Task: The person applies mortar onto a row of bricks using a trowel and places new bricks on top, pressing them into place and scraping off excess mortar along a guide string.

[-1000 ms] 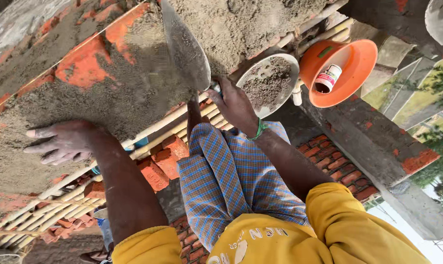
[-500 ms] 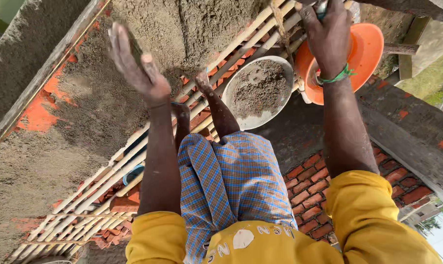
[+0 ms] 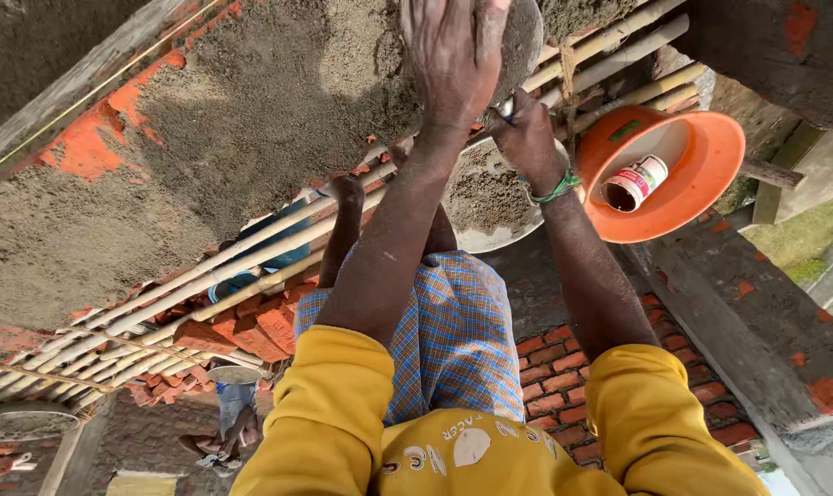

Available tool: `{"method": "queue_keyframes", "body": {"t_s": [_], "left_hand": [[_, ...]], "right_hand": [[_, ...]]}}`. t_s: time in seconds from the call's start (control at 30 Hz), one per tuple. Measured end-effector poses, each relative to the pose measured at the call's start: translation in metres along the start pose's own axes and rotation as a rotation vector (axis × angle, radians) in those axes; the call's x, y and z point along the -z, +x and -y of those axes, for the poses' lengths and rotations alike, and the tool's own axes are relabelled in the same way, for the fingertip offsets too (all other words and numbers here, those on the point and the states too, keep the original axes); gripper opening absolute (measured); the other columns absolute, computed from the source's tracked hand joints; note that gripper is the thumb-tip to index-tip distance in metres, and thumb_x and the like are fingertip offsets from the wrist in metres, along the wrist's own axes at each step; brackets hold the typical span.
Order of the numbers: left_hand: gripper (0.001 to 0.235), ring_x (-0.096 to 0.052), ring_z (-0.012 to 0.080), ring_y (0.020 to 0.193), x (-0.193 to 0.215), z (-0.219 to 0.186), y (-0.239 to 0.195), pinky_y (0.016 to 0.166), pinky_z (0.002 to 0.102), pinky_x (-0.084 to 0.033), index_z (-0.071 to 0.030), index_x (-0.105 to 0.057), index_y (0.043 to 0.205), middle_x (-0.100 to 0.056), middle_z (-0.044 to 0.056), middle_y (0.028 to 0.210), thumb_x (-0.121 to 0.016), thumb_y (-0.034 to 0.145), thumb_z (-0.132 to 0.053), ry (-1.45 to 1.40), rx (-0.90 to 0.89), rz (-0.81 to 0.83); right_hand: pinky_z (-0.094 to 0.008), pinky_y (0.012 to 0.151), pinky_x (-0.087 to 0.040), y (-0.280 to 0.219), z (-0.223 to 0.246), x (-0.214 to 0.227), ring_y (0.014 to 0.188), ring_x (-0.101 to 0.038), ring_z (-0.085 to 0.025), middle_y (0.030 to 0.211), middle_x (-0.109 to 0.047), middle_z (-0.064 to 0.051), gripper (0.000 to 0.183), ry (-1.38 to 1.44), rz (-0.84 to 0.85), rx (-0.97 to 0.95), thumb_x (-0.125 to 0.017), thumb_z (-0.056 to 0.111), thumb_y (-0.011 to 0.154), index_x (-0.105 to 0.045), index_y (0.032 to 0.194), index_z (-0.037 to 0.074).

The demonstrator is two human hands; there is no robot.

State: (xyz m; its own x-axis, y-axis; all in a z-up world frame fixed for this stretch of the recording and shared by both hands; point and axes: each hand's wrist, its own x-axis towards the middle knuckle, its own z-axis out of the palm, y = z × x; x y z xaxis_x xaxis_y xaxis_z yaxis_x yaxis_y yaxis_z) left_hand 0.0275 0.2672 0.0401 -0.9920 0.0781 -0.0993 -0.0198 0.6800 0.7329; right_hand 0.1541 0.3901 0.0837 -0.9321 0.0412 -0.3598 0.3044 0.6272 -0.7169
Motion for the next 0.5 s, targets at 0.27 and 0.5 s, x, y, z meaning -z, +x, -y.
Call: {"method": "queue_keyframes", "body": {"t_s": [0.27, 0.5], "left_hand": [[0.054, -0.018, 0.026, 0.163, 0.227, 0.092, -0.061, 0.132, 0.055, -0.008, -0.026, -0.041, 0.16, -0.026, 0.003, 0.175, -0.024, 0.116, -0.053, -0.038, 0.205, -0.372], [0.078, -0.014, 0.0336, 0.16, 0.315, 0.304, -0.107, 0.124, 0.07, -0.013, -0.029, -0.019, 0.168, -0.011, 0.012, 0.173, -0.015, 0.103, -0.072, 0.508, 1.461, -0.576]], "right_hand": [[-0.03, 0.059, -0.05, -0.023, 0.013, -0.035, 0.07, -0.064, -0.016, 0.092, -0.07, -0.011, 0.018, 0.689, 0.222, -0.557, -0.071, -0.007, 0.094, -0.064, 0.111, -0.003], [-0.031, 0.094, -0.057, 0.113, 0.067, -0.011, 0.106, -0.067, -0.015, 0.119, -0.07, -0.005, 0.049, 0.659, 0.342, -0.348, -0.069, -0.003, 0.092, -0.051, 0.137, -0.001]]}}
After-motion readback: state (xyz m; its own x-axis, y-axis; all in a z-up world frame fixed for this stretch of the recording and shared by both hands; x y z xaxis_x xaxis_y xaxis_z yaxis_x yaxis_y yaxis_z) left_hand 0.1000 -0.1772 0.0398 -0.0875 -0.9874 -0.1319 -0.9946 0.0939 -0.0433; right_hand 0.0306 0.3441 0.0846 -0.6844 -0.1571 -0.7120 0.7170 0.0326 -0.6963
